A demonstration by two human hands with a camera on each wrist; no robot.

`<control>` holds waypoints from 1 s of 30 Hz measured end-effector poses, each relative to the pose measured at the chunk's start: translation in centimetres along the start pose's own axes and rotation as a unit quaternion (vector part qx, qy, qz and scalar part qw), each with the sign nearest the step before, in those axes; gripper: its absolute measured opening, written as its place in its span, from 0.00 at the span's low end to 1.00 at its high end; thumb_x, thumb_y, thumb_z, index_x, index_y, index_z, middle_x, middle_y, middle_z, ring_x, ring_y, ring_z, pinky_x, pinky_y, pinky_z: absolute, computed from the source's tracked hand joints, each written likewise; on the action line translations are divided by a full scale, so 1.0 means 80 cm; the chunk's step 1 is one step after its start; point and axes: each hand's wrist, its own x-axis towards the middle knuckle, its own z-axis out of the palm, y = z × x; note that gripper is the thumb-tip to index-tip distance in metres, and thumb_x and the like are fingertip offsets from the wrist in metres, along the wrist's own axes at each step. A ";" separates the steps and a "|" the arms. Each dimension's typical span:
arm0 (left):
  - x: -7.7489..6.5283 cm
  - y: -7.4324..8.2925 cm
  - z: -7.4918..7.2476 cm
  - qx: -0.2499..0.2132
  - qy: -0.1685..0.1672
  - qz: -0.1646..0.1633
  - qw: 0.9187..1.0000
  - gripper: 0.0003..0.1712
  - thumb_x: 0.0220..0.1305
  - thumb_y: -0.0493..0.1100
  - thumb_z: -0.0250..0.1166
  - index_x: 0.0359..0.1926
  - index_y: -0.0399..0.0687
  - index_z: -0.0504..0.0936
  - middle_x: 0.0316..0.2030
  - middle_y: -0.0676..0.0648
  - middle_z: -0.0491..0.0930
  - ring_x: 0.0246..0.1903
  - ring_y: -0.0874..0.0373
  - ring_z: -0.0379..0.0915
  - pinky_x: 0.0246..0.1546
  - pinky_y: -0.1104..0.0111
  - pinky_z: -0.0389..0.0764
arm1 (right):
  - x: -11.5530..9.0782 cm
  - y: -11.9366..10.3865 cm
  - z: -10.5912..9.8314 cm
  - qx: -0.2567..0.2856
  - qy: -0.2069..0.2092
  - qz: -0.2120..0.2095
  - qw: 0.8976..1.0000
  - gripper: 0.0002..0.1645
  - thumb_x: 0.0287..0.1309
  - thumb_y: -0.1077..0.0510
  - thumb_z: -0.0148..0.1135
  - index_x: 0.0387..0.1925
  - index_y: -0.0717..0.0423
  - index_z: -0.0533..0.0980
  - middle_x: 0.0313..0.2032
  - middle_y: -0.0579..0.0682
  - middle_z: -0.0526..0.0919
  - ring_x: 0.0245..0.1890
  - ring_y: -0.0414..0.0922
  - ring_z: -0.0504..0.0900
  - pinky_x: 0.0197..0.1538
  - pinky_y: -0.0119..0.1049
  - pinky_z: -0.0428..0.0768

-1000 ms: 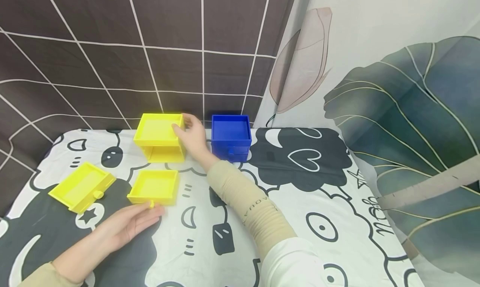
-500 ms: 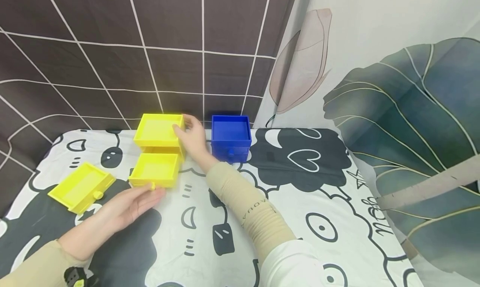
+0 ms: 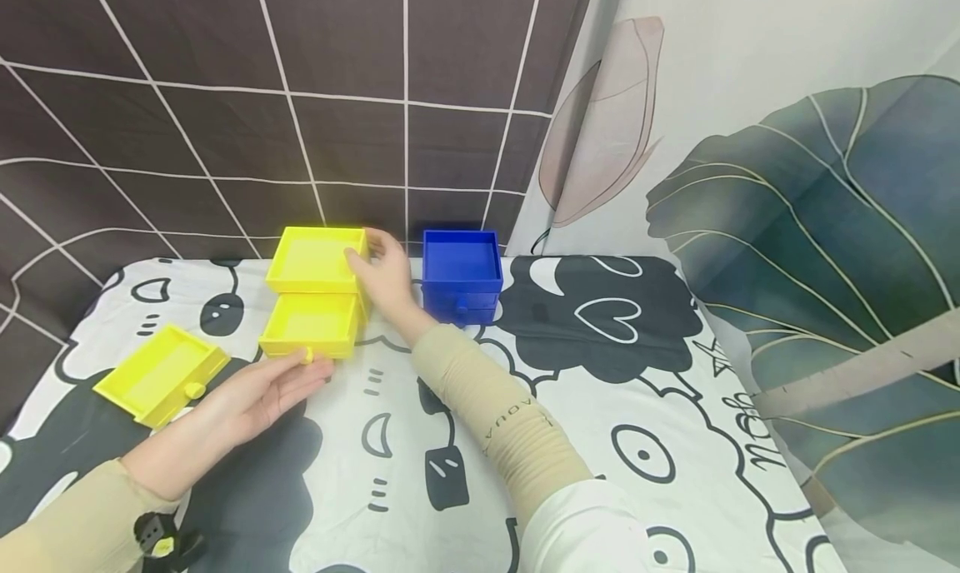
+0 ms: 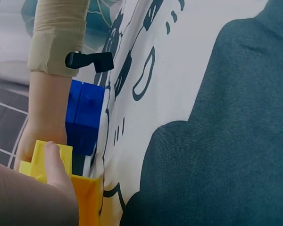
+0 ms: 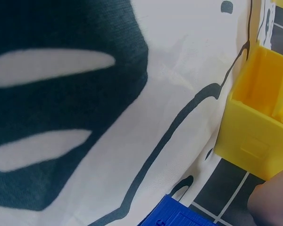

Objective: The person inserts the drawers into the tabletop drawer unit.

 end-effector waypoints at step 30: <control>0.015 0.010 0.003 0.008 0.012 0.022 1.000 0.21 0.84 0.46 0.51 0.66 0.36 0.66 0.42 0.52 0.88 0.43 0.65 0.89 0.56 0.70 0.89 | -0.002 -0.001 -0.001 -0.002 -0.004 0.008 1.000 0.30 0.71 0.59 0.66 0.71 0.62 0.73 0.68 0.59 0.79 0.70 0.53 0.78 0.78 0.37 0.74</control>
